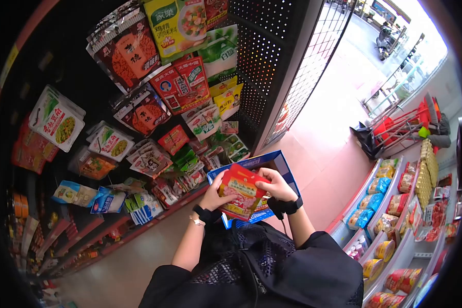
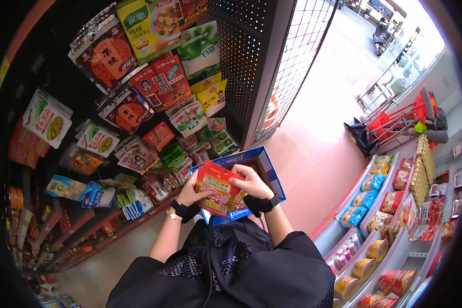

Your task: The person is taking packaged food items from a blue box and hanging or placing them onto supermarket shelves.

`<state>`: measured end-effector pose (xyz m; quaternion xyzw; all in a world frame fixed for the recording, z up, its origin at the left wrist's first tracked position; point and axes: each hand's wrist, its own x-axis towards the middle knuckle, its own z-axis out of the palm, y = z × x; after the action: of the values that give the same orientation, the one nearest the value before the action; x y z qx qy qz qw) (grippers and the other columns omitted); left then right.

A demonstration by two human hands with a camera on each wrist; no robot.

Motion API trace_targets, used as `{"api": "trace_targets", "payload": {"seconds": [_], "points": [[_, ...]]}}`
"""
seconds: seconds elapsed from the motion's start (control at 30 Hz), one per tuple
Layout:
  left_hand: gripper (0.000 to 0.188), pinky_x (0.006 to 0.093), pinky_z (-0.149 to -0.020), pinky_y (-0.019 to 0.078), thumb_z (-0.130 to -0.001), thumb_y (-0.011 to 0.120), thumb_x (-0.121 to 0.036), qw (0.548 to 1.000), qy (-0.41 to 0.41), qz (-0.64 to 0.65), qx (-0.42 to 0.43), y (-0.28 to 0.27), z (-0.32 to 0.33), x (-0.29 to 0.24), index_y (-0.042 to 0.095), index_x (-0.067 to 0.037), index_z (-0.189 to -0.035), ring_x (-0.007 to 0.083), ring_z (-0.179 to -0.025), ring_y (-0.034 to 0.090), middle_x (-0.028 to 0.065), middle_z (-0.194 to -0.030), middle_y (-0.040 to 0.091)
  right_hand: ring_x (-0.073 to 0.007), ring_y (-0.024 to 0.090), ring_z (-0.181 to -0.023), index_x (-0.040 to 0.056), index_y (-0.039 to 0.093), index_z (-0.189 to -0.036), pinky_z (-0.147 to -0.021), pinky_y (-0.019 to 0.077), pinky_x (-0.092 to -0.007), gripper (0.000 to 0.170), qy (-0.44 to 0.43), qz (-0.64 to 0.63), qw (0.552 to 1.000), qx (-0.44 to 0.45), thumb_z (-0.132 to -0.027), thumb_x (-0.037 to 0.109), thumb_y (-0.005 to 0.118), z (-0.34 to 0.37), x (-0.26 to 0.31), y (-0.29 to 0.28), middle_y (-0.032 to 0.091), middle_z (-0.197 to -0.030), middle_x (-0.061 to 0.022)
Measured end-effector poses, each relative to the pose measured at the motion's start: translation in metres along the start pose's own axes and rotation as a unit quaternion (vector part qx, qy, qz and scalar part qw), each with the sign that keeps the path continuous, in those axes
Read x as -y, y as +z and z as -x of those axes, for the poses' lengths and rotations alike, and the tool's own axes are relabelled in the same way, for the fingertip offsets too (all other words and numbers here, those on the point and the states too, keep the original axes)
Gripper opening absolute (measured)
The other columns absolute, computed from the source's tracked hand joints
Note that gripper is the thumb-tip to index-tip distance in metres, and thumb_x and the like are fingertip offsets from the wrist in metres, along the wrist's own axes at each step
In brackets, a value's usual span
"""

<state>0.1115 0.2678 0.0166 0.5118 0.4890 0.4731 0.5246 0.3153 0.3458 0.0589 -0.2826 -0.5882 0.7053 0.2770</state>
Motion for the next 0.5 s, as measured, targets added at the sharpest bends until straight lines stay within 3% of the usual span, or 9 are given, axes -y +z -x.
{"api": "trace_targets", "payload": {"seconds": [0.03,0.07,0.13,0.17,0.2,0.3,0.37,0.43,0.5], "points": [[0.072,0.0293,-0.085,0.0360,-0.060,0.071,-0.010,0.992,-0.063,0.094,0.059,-0.001,0.001,-0.010,0.030,-0.002,-0.119,0.0148,-0.101,0.044,0.0090,-0.111,0.046,-0.0005,0.038,-0.057,0.0044,0.043,-0.067,-0.051,0.0325,-0.0152,0.020,0.028,-0.026,0.999,-0.029,-0.076,0.016,0.056,0.001,0.010,0.005,0.042,-0.061,0.0050],[0.055,0.0265,-0.080,0.0401,-0.064,0.068,-0.007,0.992,-0.086,0.074,0.062,-0.003,0.005,-0.010,0.039,0.000,-0.111,0.0117,-0.091,0.049,0.0052,-0.102,0.051,-0.0012,0.041,-0.058,0.0042,0.044,-0.070,-0.052,0.0354,-0.0154,0.019,0.007,-0.008,0.999,-0.043,-0.077,0.017,0.055,-0.002,0.007,0.003,0.044,-0.062,0.0045],[0.047,0.0260,-0.078,0.0408,-0.066,0.066,-0.007,0.987,-0.105,0.106,0.056,0.000,0.009,-0.008,0.043,0.000,-0.107,0.0112,-0.089,0.050,0.0049,-0.099,0.053,-0.0018,0.044,-0.058,0.0039,0.045,-0.072,-0.054,0.0383,-0.0155,0.018,-0.018,0.012,0.999,-0.050,-0.078,0.018,0.055,-0.006,0.004,0.004,0.046,-0.063,0.0040],[0.039,0.0254,-0.077,0.0415,-0.069,0.064,-0.007,0.981,-0.128,0.139,0.049,0.002,0.013,-0.008,0.047,0.001,-0.102,0.0108,-0.086,0.051,0.0046,-0.096,0.055,-0.0022,0.045,-0.059,0.0042,0.045,-0.076,-0.053,0.0383,-0.0153,0.016,-0.010,-0.053,0.994,-0.100,-0.079,0.017,0.054,-0.007,0.003,0.009,0.048,-0.067,0.0028],[0.028,0.0247,-0.075,0.0423,-0.072,0.060,-0.006,0.986,-0.092,0.139,0.012,0.006,0.017,0.002,0.051,0.000,-0.098,0.0103,-0.084,0.052,0.0042,-0.093,0.056,-0.0027,0.045,-0.060,0.0045,0.045,-0.079,-0.053,0.0382,-0.0150,0.014,0.000,-0.119,0.982,-0.146,-0.080,0.017,0.052,-0.009,0.002,0.015,0.050,-0.070,0.0017],[0.028,0.0251,-0.075,0.0421,-0.073,0.059,-0.006,0.972,-0.061,0.217,-0.070,0.007,0.031,0.025,0.050,-0.001,-0.099,0.0104,-0.084,0.052,0.0042,-0.095,0.055,-0.0034,0.047,-0.058,0.0041,0.043,-0.093,-0.049,0.0400,-0.0151,0.020,0.022,-0.040,0.985,-0.169,-0.081,0.017,0.051,-0.007,-0.020,0.029,0.052,-0.077,0.0000],[0.027,0.0252,-0.076,0.0419,-0.073,0.059,-0.005,0.965,-0.041,0.228,-0.125,0.003,0.039,0.028,0.050,-0.001,-0.098,0.0104,-0.085,0.052,0.0038,-0.095,0.055,-0.0029,0.046,-0.061,0.0037,0.043,-0.095,-0.051,0.0380,-0.0160,0.024,0.083,-0.027,0.993,-0.079,-0.079,0.019,0.053,-0.001,-0.034,0.036,0.052,-0.078,-0.0001],[0.028,0.0255,-0.077,0.0416,-0.073,0.059,-0.006,0.959,-0.047,0.239,-0.143,-0.001,0.053,0.020,0.050,-0.001,-0.098,0.0107,-0.087,0.051,0.0038,-0.096,0.055,-0.0051,0.049,-0.066,0.0016,0.043,-0.101,-0.058,0.0417,-0.0185,0.034,0.128,0.075,0.988,0.043,-0.077,0.020,0.057,0.003,-0.041,0.046,0.054,-0.085,-0.0019],[0.029,0.0260,-0.076,0.0425,-0.072,0.061,-0.006,0.951,-0.037,0.245,-0.183,-0.001,0.064,0.016,0.050,-0.001,-0.098,0.0110,-0.085,0.052,0.0041,-0.094,0.055,-0.0083,0.052,-0.074,-0.0006,0.045,-0.104,-0.066,0.0435,-0.0210,0.039,0.091,0.032,0.986,0.133,-0.074,0.019,0.061,0.005,-0.050,0.062,0.056,-0.091,-0.0041]]}}
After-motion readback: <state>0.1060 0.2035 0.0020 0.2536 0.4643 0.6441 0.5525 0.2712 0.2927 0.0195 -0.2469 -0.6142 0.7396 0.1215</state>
